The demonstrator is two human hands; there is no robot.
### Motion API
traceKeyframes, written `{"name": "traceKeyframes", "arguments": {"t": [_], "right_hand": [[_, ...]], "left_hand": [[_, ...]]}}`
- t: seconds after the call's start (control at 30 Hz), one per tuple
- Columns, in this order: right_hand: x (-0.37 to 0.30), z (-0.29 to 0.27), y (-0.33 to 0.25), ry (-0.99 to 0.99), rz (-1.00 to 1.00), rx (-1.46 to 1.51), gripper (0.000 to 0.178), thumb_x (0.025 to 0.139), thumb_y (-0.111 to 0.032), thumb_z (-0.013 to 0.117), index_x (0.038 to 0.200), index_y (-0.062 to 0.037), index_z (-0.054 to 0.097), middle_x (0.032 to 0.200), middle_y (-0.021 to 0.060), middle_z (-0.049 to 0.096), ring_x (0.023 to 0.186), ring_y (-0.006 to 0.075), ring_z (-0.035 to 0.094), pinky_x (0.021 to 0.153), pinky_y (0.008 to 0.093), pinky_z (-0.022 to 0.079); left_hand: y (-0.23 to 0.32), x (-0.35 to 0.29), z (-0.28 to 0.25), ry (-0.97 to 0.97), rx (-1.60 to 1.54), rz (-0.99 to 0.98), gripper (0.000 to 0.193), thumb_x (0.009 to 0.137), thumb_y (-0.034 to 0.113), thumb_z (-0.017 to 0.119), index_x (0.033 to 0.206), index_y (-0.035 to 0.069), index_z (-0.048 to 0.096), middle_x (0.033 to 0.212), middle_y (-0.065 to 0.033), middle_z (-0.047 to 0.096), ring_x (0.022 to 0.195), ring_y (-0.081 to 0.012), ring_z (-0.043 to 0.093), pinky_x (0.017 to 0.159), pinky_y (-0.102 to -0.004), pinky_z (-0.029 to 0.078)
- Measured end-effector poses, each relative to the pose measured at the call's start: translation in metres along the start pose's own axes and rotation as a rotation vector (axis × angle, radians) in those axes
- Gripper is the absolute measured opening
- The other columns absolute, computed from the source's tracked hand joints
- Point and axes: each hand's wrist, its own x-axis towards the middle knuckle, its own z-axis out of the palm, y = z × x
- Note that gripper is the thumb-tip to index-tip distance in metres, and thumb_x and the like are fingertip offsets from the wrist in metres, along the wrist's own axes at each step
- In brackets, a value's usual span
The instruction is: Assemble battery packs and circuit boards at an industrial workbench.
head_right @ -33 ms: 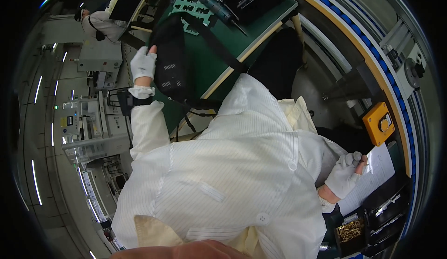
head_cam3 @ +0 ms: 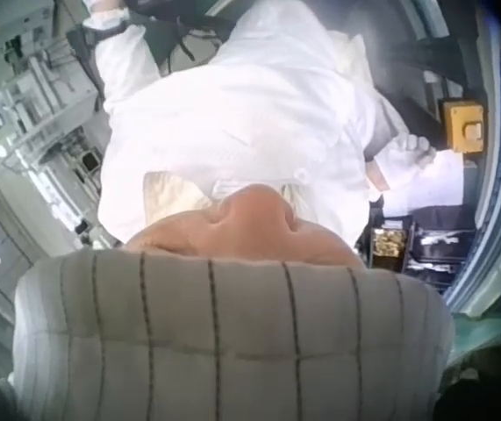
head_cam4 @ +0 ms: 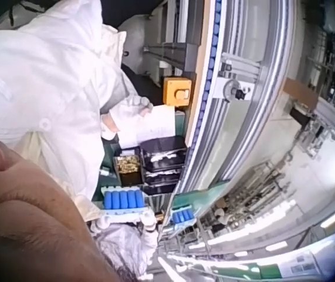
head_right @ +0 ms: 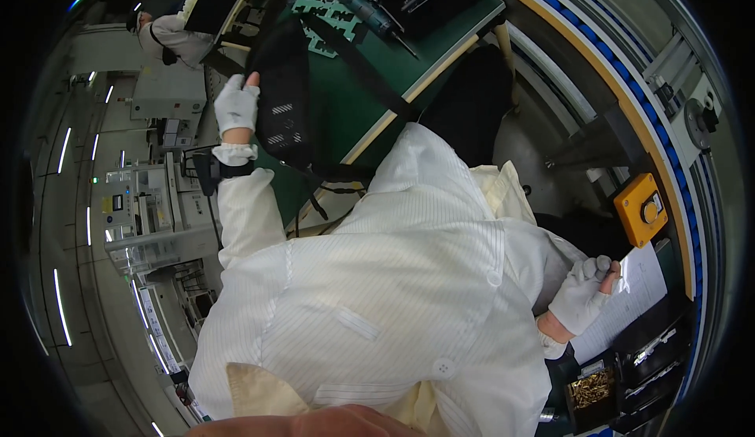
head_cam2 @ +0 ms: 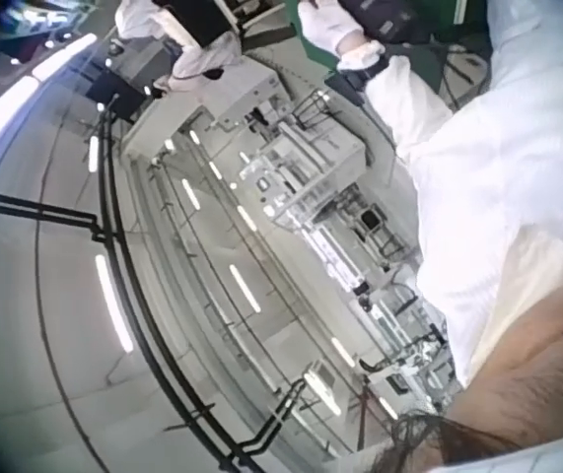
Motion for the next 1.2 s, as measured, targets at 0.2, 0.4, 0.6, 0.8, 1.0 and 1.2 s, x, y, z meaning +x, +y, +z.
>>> {"name": "traceKeyframes", "arguments": {"t": [0.2, 0.4, 0.6, 0.8, 1.0, 1.2], "right_hand": [[0.003, -0.005, 0.003, -0.019, -0.008, -0.069, 0.018, 0.09, -0.016, 0.053, 0.102, -0.0021, 0.055, 0.088, 0.0049, 0.05, 0.076, 0.0136, 0.042, 0.071, 0.0253, 0.036], [0.003, -0.002, 0.005, 0.009, -0.046, -0.113, 0.018, 0.089, -0.014, 0.055, 0.102, -0.0014, 0.055, 0.089, 0.0052, 0.05, 0.08, 0.0134, 0.043, 0.072, 0.0257, 0.037], [0.004, -0.006, 0.007, -0.012, -0.05, -0.148, 0.018, 0.087, -0.013, 0.056, 0.102, -0.0016, 0.055, 0.091, 0.0049, 0.049, 0.084, 0.0133, 0.044, 0.075, 0.025, 0.037], [-0.002, 0.003, 0.007, 0.082, -0.082, -0.308, 0.02, 0.088, -0.018, 0.055, 0.103, -0.0043, 0.055, 0.092, 0.0034, 0.049, 0.088, 0.0137, 0.044, 0.081, 0.026, 0.036], [0.002, -0.006, 0.008, 0.044, -0.089, -0.458, 0.023, 0.09, -0.023, 0.052, 0.103, -0.0047, 0.054, 0.095, 0.0035, 0.049, 0.092, 0.0142, 0.046, 0.086, 0.025, 0.036], [0.003, -0.004, 0.012, 0.045, -0.078, -0.49, 0.024, 0.089, -0.017, 0.055, 0.106, -0.0012, 0.052, 0.095, 0.0065, 0.051, 0.089, 0.0138, 0.046, 0.082, 0.0243, 0.038]], "left_hand": [[0.017, 0.026, -0.021, 0.242, 0.093, 0.31, 0.031, 0.077, 0.036, 0.066, 0.075, 0.007, 0.057, 0.07, -0.0148, 0.058, 0.066, -0.0358, 0.055, 0.056, -0.0401, 0.044], [0.041, 0.019, -0.023, 0.11, -0.034, 0.319, 0.03, 0.076, 0.034, 0.068, 0.077, 0.005, 0.059, 0.071, -0.0146, 0.059, 0.068, -0.0349, 0.057, 0.059, -0.038, 0.046], [0.041, 0.017, -0.017, -0.083, 0.073, 0.15, 0.037, 0.078, 0.043, 0.062, 0.087, 0.007, 0.063, 0.081, -0.0161, 0.063, 0.076, -0.0364, 0.059, 0.067, -0.0373, 0.048], [0.004, 0.03, -0.008, -0.17, 0.182, -0.053, 0.042, 0.081, 0.046, 0.057, 0.1, 0.01, 0.062, 0.095, -0.0152, 0.063, 0.09, -0.0347, 0.058, 0.078, -0.0386, 0.046], [-0.064, 0.025, 0.027, -0.273, 0.274, -0.192, 0.045, 0.081, 0.047, 0.055, 0.109, 0.012, 0.061, 0.108, -0.0139, 0.061, 0.101, -0.0339, 0.056, 0.086, -0.0388, 0.045], [-0.076, -0.008, 0.058, -0.383, 0.182, -0.28, 0.043, 0.082, 0.044, 0.055, 0.109, 0.012, 0.061, 0.109, -0.0143, 0.06, 0.102, -0.034, 0.056, 0.087, -0.0383, 0.044]]}}
